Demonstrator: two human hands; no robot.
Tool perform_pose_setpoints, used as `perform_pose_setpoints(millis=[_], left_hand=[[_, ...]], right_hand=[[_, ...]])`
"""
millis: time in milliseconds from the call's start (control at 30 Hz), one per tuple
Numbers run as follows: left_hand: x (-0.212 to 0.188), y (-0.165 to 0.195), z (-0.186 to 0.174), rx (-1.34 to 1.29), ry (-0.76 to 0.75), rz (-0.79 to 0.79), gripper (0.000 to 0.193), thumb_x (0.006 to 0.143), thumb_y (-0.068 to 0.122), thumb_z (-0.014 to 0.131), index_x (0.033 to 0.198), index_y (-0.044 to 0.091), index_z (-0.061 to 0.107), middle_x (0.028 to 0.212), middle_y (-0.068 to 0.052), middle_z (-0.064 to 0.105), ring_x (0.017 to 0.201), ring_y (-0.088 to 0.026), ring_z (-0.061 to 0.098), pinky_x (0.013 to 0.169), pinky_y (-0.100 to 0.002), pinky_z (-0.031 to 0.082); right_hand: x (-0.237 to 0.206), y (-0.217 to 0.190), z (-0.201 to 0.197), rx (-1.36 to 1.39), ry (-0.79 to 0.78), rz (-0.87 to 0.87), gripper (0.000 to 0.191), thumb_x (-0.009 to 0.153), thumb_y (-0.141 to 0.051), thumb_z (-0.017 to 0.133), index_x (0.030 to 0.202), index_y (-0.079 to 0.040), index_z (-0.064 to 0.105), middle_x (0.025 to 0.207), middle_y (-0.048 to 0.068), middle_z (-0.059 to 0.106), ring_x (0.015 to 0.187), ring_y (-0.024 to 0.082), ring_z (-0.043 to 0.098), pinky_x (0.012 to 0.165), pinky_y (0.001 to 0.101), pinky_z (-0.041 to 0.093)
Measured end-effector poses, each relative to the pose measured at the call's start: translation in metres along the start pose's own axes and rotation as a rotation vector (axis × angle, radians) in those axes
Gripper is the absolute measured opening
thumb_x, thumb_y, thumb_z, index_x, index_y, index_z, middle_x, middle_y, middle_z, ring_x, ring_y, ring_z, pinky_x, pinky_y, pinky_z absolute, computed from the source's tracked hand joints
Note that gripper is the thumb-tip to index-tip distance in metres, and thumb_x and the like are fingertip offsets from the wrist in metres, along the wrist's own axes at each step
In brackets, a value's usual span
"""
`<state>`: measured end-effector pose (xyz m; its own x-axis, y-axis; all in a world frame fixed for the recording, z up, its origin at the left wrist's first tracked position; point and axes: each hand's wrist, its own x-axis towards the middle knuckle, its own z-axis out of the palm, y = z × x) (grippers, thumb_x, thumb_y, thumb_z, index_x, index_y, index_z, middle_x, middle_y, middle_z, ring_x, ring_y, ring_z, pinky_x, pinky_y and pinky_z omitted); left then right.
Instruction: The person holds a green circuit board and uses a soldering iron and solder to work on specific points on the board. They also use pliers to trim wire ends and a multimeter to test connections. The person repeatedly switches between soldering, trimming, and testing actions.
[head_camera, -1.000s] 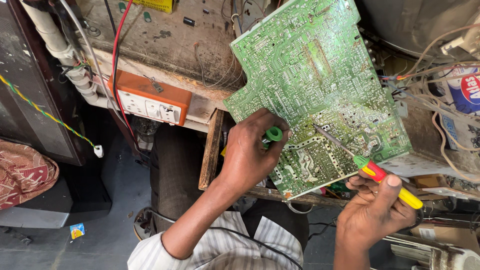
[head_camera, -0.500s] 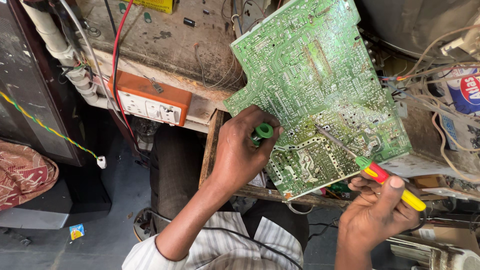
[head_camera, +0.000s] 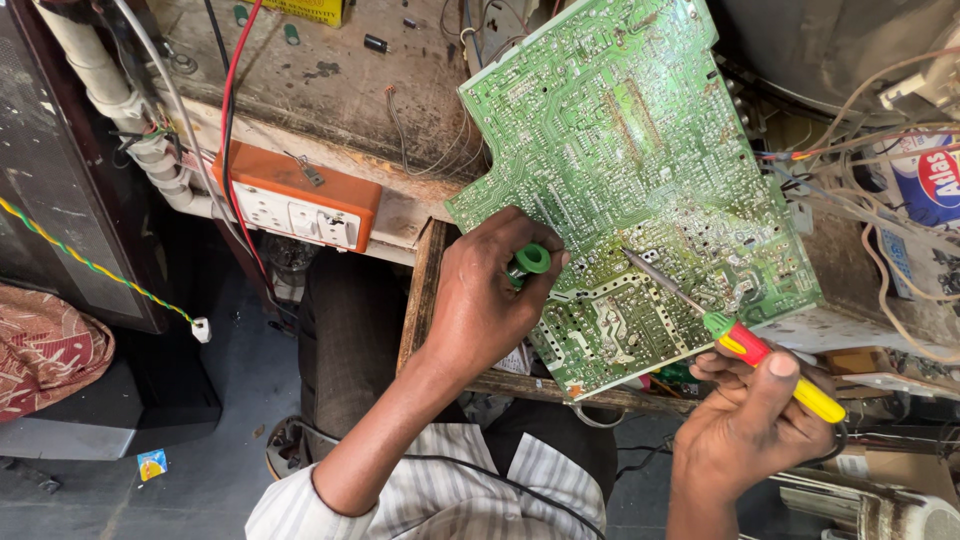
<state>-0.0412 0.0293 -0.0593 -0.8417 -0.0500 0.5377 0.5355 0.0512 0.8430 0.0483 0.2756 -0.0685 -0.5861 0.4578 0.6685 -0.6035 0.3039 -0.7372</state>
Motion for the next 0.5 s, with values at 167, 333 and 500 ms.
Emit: perform_pose_setpoints(millis=[167, 333, 500], left_hand=[[0.0001, -0.0011, 0.0000, -0.001, 0.009, 0.002, 0.009, 0.087, 0.006, 0.077, 0.093, 0.005, 0.070, 0.090, -0.009, 0.069, 0.082, -0.028, 0.071, 0.070, -0.038, 0.054], [0.0010, -0.0012, -0.0003, -0.003, 0.011, 0.013, 0.008, 0.087, 0.006, 0.077, 0.093, 0.005, 0.071, 0.090, -0.009, 0.069, 0.081, -0.027, 0.072, 0.070, -0.038, 0.054], [0.0023, -0.0013, -0.0007, -0.002, -0.010, -0.004, 0.008, 0.087, 0.004, 0.077, 0.092, 0.005, 0.071, 0.089, -0.009, 0.068, 0.080, -0.026, 0.072, 0.068, -0.037, 0.053]], right_hand=[[-0.0046, -0.0054, 0.0047, -0.091, -0.029, -0.105, 0.039, 0.118, -0.018, 0.069, 0.108, 0.018, 0.057, 0.096, 0.026, 0.068, 0.069, 0.025, 0.067, 0.067, 0.0338, 0.062], [-0.0069, -0.0103, 0.0046, -0.139, 0.001, -0.176, 0.041, 0.118, -0.019, 0.070, 0.111, 0.015, 0.049, 0.096, 0.028, 0.066, 0.070, 0.026, 0.067, 0.069, 0.0352, 0.064], [-0.0056, -0.0101, 0.0038, -0.125, -0.022, -0.161, 0.037, 0.116, -0.017, 0.067, 0.110, 0.016, 0.050, 0.097, 0.028, 0.067, 0.071, 0.027, 0.068, 0.069, 0.0353, 0.064]])
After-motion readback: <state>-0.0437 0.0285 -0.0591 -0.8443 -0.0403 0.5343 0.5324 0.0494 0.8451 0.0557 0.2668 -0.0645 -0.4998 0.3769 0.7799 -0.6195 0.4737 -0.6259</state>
